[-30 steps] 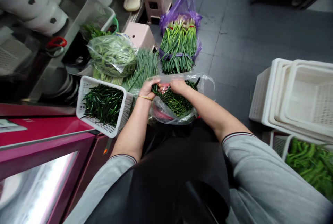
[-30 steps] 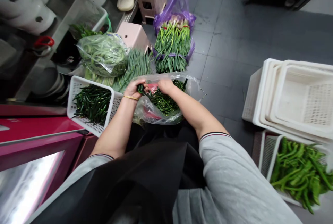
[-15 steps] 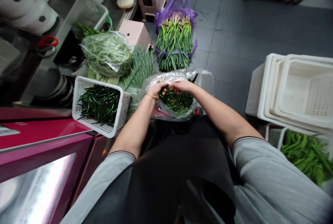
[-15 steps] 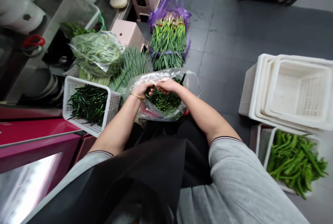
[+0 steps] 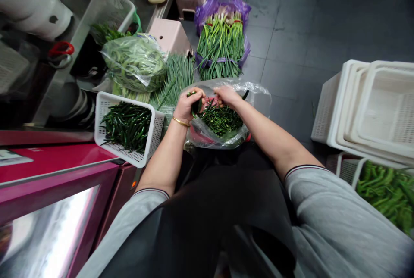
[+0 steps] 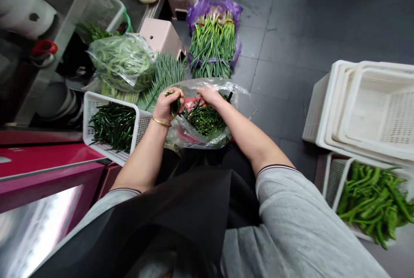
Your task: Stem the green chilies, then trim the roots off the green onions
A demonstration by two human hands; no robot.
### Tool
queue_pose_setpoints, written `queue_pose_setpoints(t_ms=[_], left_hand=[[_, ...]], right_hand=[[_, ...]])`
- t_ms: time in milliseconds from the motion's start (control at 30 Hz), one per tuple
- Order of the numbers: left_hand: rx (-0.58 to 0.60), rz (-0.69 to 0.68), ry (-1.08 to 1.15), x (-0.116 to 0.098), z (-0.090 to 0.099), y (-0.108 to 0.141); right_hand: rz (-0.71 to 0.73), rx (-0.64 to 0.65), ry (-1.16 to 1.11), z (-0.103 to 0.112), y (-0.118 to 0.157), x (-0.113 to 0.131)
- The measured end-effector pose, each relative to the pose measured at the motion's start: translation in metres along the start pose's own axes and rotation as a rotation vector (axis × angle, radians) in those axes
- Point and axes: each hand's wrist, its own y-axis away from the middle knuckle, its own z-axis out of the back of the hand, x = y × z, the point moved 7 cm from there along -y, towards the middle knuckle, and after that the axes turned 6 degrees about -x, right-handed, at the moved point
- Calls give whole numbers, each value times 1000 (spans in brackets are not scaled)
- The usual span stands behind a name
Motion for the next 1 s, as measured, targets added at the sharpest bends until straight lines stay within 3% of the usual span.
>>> queue_pose_setpoints(t_ms=[133, 200, 267, 333, 433, 500, 567, 667, 733, 800, 1000], left_hand=[[10, 115, 164, 2, 11, 0], [-10, 141, 161, 5, 16, -2], [-3, 168, 114, 11, 18, -4], [18, 183, 27, 18, 16, -7], [29, 140, -116, 28, 3, -12], [57, 133, -174, 34, -9, -16], [91, 155, -214, 39, -19, -18], [94, 173, -260, 42, -20, -19], [109, 191, -285, 44, -15, -19], [129, 226, -326, 48, -8, -18], [-12, 166, -386, 44, 18, -18]], right_hand=[[340, 153, 803, -46, 22, 16], [415, 185, 984, -55, 27, 22], [412, 196, 1007, -43, 25, 26], [364, 178, 922, -16, 20, 30], [276, 149, 602, 22, 16, 36], [221, 142, 423, 31, 18, 37], [219, 78, 443, 31, 19, 37], [362, -46, 718, 23, 20, 36], [398, 4, 883, 13, 18, 26], [343, 92, 988, 4, 15, 12], [286, 127, 975, -24, 9, 7]])
